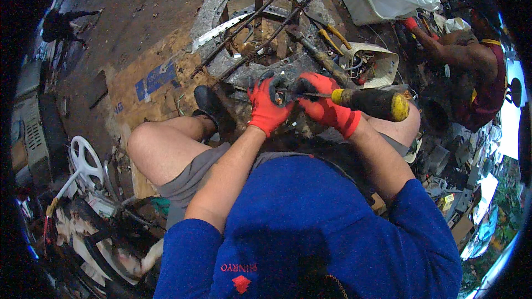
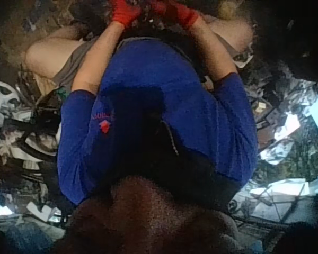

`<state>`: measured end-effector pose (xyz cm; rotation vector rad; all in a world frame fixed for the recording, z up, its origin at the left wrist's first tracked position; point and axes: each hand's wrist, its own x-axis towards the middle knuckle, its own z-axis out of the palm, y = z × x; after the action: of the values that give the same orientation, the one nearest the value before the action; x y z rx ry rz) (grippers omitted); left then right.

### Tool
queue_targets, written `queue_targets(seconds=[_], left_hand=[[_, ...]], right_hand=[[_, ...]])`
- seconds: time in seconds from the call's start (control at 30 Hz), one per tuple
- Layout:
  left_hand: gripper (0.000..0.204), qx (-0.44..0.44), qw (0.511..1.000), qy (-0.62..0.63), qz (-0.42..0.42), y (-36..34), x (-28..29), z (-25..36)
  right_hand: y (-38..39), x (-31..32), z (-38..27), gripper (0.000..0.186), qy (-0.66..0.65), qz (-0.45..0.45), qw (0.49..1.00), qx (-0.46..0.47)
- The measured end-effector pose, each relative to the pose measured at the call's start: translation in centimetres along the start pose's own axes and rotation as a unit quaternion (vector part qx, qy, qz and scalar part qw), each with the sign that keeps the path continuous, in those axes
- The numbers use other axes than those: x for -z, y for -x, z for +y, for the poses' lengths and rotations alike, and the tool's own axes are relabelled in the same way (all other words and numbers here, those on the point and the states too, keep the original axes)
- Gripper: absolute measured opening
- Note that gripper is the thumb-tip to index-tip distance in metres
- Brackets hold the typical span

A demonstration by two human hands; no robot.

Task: The person sits on the ground and uses a hammer and chisel to strike and separate a small metal component from a larger assembly. They repeatedly position the chisel and strike it with the hammer, then use pliers to pull and remove the separated piece.

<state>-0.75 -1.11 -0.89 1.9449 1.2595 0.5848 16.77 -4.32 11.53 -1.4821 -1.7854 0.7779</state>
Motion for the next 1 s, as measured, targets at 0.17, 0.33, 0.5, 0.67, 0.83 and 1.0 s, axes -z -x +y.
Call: queue_targets(seconds=[0.17, 0.33, 0.5, 0.67, 0.83, 1.0], left_hand=[[0.085, 0.002, 1.000, -0.022, -0.004, 0.1, -0.1, -0.2], [0.083, 0.008, 1.000, 0.000, -0.012, 0.1, 0.2, 0.3], [0.076, -0.025, 1.000, 0.005, 0.012, 0.0, -0.2, -0.2], [0.065, -0.063, 0.996, 0.011, 0.058, -0.2, -0.8, 0.0], [0.060, -0.109, 0.991, 0.004, 0.079, -0.3, -0.8, -0.2], [0.055, -0.118, 0.987, -0.015, 0.112, 0.0, -1.4, -1.3]], right_hand=[[-0.5, 0.5, -1.2, 0.030, -0.018, -0.044, 0.998, -0.035], [-0.6, 0.5, -1.0, 0.038, -0.015, -0.046, 0.999, -0.016], [-1.3, -0.5, 0.6, 0.047, 0.056, -0.043, 0.997, 0.032], [-2.3, -0.4, 0.1, 0.043, 0.059, -0.065, 0.996, -0.027], [-4.0, 1.0, 0.1, 0.035, 0.026, -0.152, 0.981, -0.115], [-4.5, 0.3, 0.3, 0.033, 0.105, -0.113, 0.987, -0.051]])
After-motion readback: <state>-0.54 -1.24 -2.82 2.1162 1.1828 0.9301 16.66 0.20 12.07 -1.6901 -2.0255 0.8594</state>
